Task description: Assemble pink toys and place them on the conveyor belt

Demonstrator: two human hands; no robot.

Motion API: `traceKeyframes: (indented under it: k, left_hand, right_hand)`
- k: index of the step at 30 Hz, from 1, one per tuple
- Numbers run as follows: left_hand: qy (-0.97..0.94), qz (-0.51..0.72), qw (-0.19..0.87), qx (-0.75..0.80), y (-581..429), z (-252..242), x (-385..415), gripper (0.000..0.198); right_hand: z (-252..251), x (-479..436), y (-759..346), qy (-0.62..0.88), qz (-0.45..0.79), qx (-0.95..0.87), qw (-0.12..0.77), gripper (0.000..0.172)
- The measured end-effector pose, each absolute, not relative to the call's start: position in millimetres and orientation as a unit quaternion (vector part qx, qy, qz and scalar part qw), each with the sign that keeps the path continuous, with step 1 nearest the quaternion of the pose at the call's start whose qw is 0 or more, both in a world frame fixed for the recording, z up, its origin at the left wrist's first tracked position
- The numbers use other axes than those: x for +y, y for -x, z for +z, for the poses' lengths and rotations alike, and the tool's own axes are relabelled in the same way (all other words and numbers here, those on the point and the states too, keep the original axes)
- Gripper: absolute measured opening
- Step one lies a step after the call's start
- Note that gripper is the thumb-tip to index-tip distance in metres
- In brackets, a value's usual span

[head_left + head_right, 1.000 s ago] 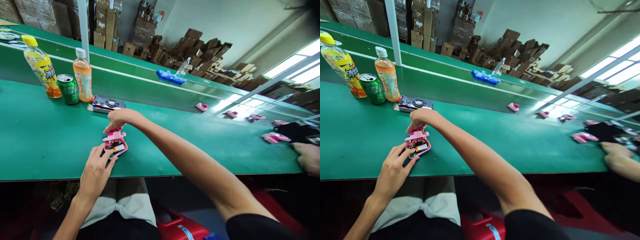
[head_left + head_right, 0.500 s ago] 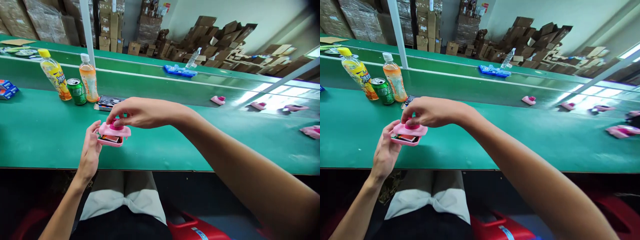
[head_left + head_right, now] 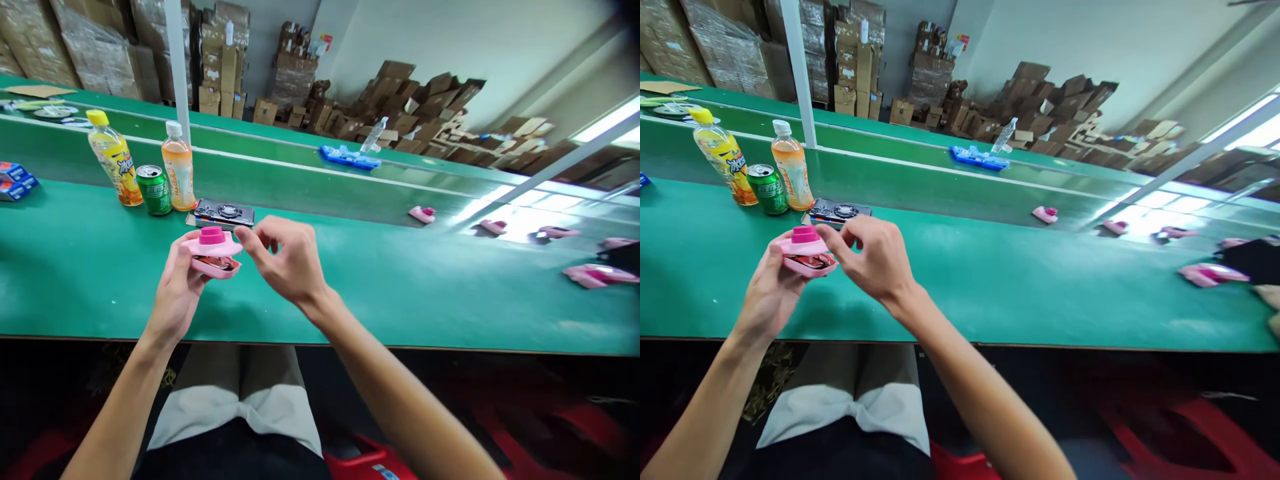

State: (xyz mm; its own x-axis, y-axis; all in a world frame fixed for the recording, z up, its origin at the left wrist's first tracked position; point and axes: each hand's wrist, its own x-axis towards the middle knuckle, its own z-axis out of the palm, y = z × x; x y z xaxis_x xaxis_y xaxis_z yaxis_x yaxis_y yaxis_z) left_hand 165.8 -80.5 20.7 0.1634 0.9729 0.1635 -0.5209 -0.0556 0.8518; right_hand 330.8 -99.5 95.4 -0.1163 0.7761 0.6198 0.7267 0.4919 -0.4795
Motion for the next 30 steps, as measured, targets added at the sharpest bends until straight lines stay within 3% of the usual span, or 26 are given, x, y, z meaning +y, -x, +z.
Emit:
traceKeyframes:
  k: [8,16,22,26,30]
  left_hand:
    - [-0.369,0.57,0.7,0.223,-171.6,22.9,-87.2,0.036]
    - [-0.386,0.5,0.76,0.153,-159.8,22.8,-84.1,0.042]
    - [-0.42,0.533,0.717,0.158,-165.7,15.7,-77.7,0.03]
    - [-0.441,0.56,0.676,0.185,-174.0,12.2,-76.5,0.034]
    - [-0.454,0.583,0.639,0.214,-177.0,5.2,-74.1,0.039]
  right_hand:
    - [65.8,-119.4,-319.5,0.521,0.124,-0.767,0.353,0.045]
    - [72.1,-114.0,-316.6,0.5,0.232,-0.74,0.385,0.023]
    - [62.2,-114.1,-315.5,0.504,0.268,-0.698,0.432,0.026]
    - [54.0,-113.2,-314.4,0.541,0.26,-0.662,0.448,0.038]
    - [46.6,-113.9,-311.1,0.558,0.22,-0.658,0.455,0.036]
